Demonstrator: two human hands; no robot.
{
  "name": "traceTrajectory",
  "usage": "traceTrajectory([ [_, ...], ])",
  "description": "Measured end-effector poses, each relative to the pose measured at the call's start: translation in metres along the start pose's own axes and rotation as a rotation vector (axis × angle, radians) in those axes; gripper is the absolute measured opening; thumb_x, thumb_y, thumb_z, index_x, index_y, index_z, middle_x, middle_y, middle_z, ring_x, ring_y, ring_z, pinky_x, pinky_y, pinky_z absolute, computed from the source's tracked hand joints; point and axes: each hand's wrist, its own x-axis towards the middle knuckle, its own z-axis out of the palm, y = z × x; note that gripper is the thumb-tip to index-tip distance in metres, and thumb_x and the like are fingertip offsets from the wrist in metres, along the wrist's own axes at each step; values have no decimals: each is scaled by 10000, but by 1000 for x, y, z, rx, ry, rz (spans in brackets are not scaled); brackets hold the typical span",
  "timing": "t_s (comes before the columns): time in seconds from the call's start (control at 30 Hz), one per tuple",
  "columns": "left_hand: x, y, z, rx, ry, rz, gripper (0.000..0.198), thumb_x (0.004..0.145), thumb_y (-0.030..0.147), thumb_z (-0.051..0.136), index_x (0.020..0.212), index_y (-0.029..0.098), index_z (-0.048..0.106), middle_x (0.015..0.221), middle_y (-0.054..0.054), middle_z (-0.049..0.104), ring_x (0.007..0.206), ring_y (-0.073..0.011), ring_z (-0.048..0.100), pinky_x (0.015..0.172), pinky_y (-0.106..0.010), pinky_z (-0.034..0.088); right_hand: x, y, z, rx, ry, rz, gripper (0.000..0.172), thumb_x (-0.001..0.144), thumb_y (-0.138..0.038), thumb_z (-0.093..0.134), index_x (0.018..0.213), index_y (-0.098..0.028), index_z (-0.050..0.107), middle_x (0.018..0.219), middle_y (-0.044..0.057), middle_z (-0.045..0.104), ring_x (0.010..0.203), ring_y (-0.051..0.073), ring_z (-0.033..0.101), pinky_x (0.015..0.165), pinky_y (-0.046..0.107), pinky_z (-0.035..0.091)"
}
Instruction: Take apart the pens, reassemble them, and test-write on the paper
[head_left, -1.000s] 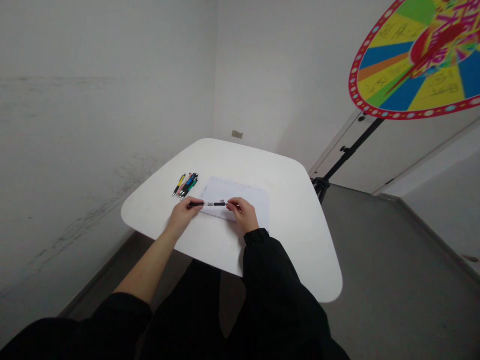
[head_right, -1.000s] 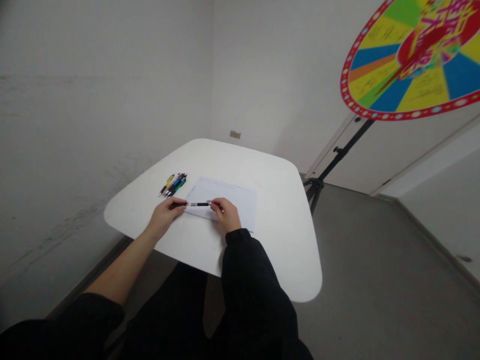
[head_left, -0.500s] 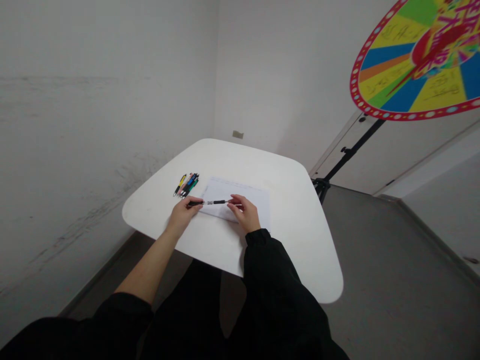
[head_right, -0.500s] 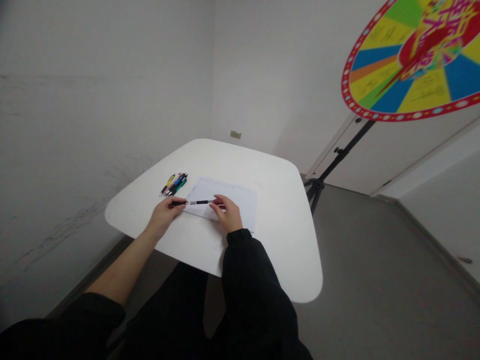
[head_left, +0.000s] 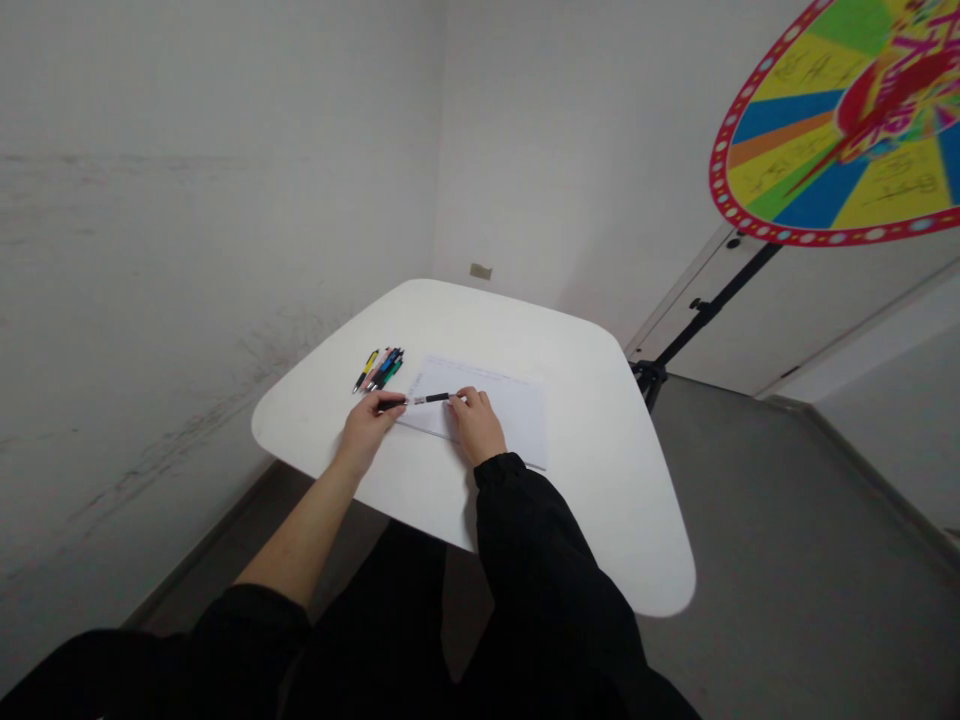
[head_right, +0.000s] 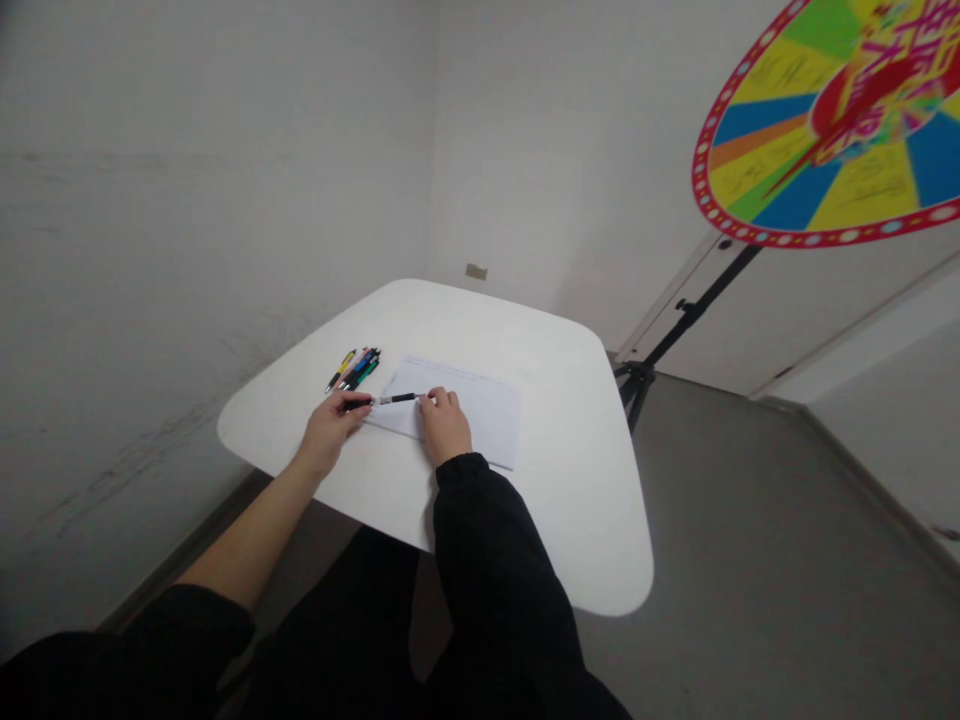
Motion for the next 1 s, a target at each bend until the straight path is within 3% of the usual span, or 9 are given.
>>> traceTrajectory([
  [0.23, -1, 2, 0, 18, -12, 1, 405, 651, 425, 826, 968, 184, 756, 896, -56, 720, 689, -154, 572, 593, -264, 423, 4, -1, -1, -38, -75, -26, 259, 947, -51, 470, 999, -142, 706, 1034, 163, 627, 1002, 282, 489, 875, 406, 451],
  [0.5, -1, 1, 0, 43, -6, 2, 403, 662, 448, 812, 970, 195, 752, 883, -57, 715, 703, -167, 588, 603, -278, 443, 1, 11, 7, 145, 70, 16, 203, 926, -105, 516, 925, -181, 704, 972, 128, 622, 956, 274, 511, 876, 424, 464],
  [0.63, -1, 2, 0, 42, -8, 0, 406, 656, 450, 818, 964, 194, 753, 872, -54, 708, 709, -169, 589, 610, -280, 447, -2, 23, 1, 384, 195, 154, 104, 903, -236, 609, 897, -204, 708, 933, 80, 631, 903, 232, 539, 897, 407, 461],
  [0.77, -1, 3, 0, 28, -17, -9, 421, 641, 447, 832, 962, 186, 754, 849, -43, 696, 663, -146, 553, 592, -272, 418, -3, 32, -8, 781, 281, 335, 201, 845, -396, 655, 889, -205, 703, 880, 37, 628, 775, 179, 553, 777, 352, 476],
  [0.87, -2, 4, 0, 19, -24, -22, 410, 646, 426, 832, 967, 183, 755, 830, -31, 688, 622, -124, 513, 569, -260, 380, -1, 29, -11, 1087, 291, 459, 273, 788, -459, 680, 884, -203, 679, 793, 8, 635, 694, 156, 552, 687, 317, 472],
  [1.0, -3, 6, 0, 33, -30, -25, 408, 650, 434, 827, 967, 187, 756, 813, -26, 680, 613, -127, 506, 563, -261, 374, 0, 19, -10, 1323, 249, 492, 279, 739, -450, 717, 850, -203, 649, 716, -7, 635, 622, 132, 551, 595, 280, 465],
])
